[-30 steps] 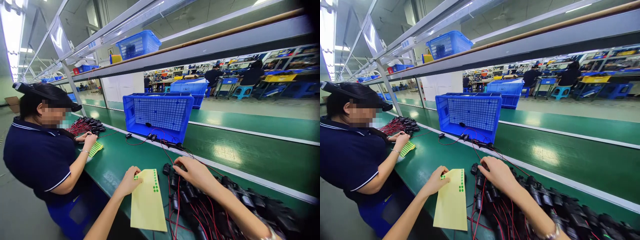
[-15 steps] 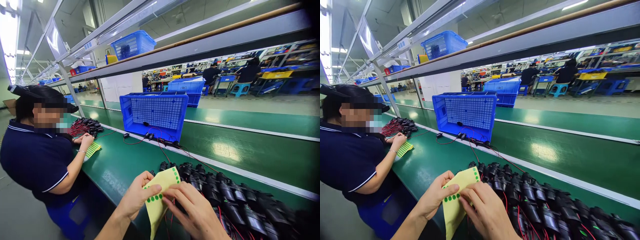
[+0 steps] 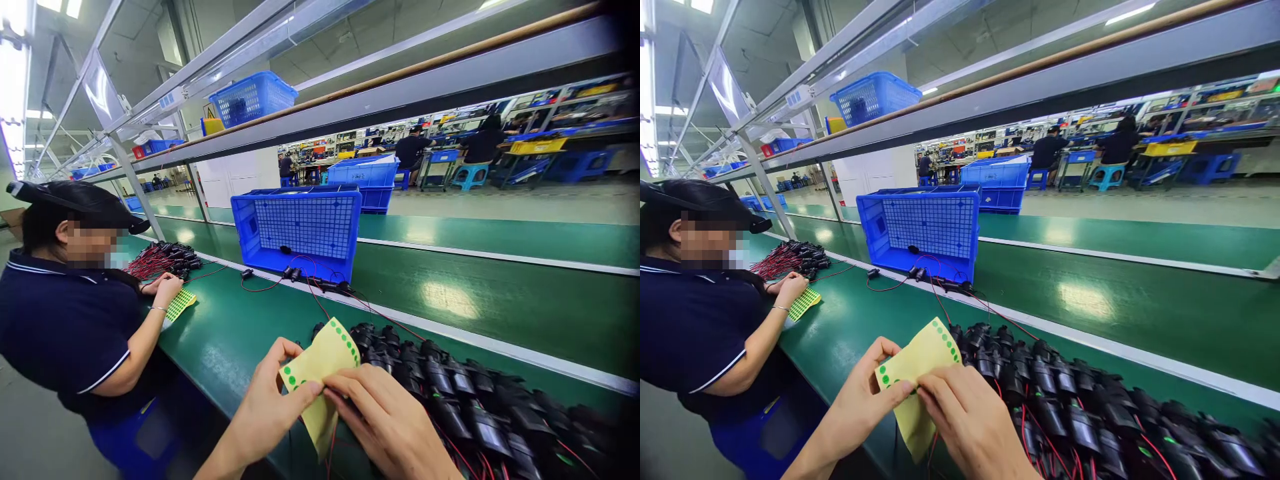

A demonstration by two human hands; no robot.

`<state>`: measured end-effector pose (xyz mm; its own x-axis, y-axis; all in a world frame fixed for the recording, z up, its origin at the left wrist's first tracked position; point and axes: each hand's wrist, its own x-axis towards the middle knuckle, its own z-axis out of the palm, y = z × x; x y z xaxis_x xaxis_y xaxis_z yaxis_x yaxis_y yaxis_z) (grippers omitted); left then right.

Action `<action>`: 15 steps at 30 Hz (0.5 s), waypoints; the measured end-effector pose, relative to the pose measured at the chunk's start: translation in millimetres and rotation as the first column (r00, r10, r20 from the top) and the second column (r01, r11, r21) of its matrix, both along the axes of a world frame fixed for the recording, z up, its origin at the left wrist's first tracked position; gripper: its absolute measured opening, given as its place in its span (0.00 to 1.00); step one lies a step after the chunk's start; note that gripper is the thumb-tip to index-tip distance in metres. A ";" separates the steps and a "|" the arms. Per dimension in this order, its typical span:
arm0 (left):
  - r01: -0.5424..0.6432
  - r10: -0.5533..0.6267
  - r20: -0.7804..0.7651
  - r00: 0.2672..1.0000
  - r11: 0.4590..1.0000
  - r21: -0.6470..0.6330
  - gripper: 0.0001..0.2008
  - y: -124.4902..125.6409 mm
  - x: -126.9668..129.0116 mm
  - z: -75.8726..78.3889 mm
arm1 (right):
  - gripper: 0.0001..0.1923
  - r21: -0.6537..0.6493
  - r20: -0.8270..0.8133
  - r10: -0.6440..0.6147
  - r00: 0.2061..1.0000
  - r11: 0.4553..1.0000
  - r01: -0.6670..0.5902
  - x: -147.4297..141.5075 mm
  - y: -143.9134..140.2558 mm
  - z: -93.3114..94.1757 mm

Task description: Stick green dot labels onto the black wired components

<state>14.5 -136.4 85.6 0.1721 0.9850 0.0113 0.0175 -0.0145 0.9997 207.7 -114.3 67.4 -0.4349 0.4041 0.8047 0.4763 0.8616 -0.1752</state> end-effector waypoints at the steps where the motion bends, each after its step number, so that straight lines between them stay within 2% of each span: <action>1: -0.023 0.024 -0.042 0.999 0.999 0.022 0.17 -1.4 -0.3 1.3 | 0.11 0.011 0.007 0.000 1.000 1.000 -0.001 0.3 -0.8 1.0; 4: -0.050 0.056 -0.125 0.991 0.998 0.049 0.12 -4.4 -0.3 3.6 | 0.13 0.032 0.026 0.004 1.000 0.999 -0.004 0.9 -3.4 3.2; 6: -0.041 0.045 -0.118 0.992 0.999 0.033 0.11 -5.5 0.7 4.2 | 0.14 0.041 0.035 0.011 0.999 0.999 -0.013 1.0 -5.6 3.3; 9: 0.019 -0.020 -0.017 1.000 0.999 -0.038 0.16 -3.0 -0.7 5.1 | 0.14 0.054 0.055 0.049 0.997 0.997 -0.052 1.1 -10.5 2.5; 11: 0.075 -0.076 -0.014 0.997 0.994 -0.078 0.19 5.3 -8.2 3.4 | 0.13 0.055 0.065 0.083 0.994 0.995 -0.087 2.1 -14.8 3.0; 15: 0.116 -0.141 -0.243 0.960 0.986 -0.116 0.21 44.0 -44.0 -16.0 | 0.09 -0.056 0.032 0.125 0.992 0.991 -0.124 11.5 -20.0 10.5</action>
<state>-29.5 -92.4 69.6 0.2821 0.9483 -0.1451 0.2709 0.0664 0.9603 219.2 -134.3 78.0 -0.5126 0.3875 0.7662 0.3727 0.9043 -0.2080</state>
